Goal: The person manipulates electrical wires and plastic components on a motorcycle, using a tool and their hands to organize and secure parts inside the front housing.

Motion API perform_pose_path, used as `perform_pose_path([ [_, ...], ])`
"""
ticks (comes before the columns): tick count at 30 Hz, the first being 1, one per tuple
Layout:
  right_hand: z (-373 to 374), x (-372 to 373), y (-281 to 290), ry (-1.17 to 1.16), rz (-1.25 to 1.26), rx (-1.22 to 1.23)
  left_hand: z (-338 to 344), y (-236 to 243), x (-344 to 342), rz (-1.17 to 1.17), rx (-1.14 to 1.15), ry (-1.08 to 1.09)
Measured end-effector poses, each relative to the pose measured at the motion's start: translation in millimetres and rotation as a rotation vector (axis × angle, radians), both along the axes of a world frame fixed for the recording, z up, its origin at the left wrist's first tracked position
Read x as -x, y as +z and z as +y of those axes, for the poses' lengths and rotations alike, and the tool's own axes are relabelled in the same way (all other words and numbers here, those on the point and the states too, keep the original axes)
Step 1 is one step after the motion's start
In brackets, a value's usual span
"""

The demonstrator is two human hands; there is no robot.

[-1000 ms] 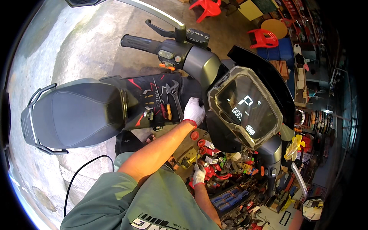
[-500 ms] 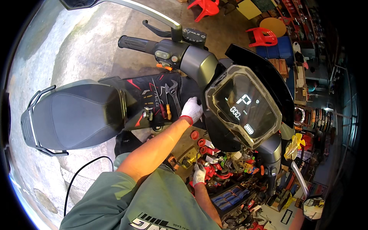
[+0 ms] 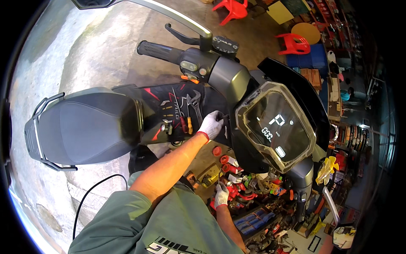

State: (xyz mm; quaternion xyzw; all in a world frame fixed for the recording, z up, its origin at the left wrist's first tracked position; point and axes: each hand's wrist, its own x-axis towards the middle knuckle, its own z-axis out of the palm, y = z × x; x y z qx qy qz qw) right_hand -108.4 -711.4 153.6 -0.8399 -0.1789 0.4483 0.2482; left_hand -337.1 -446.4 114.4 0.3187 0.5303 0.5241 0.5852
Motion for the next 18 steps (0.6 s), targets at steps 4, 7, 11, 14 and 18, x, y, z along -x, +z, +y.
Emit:
perform_pose_path([
  [4, 3, 7, 5, 0.023, 0.007, 0.02, -3, 3, 8, -0.14, 0.051, -0.064],
  [7, 6, 10, 11, 0.064, 0.005, 0.041, -4, 7, 12, -0.182, 0.075, -0.086],
  [11, 7, 23, 15, 0.073, -0.048, 0.03, -4, 2, 14, -0.247, 0.059, -0.078],
  [14, 12, 33, 20, 0.074, -0.058, 0.091, -4, -6, 17, -0.287, 0.07, -0.113],
  [18, 19, 46, 26, 0.073, -0.049, 0.091, -2, -14, 18, -0.35, 0.044, -0.124],
])
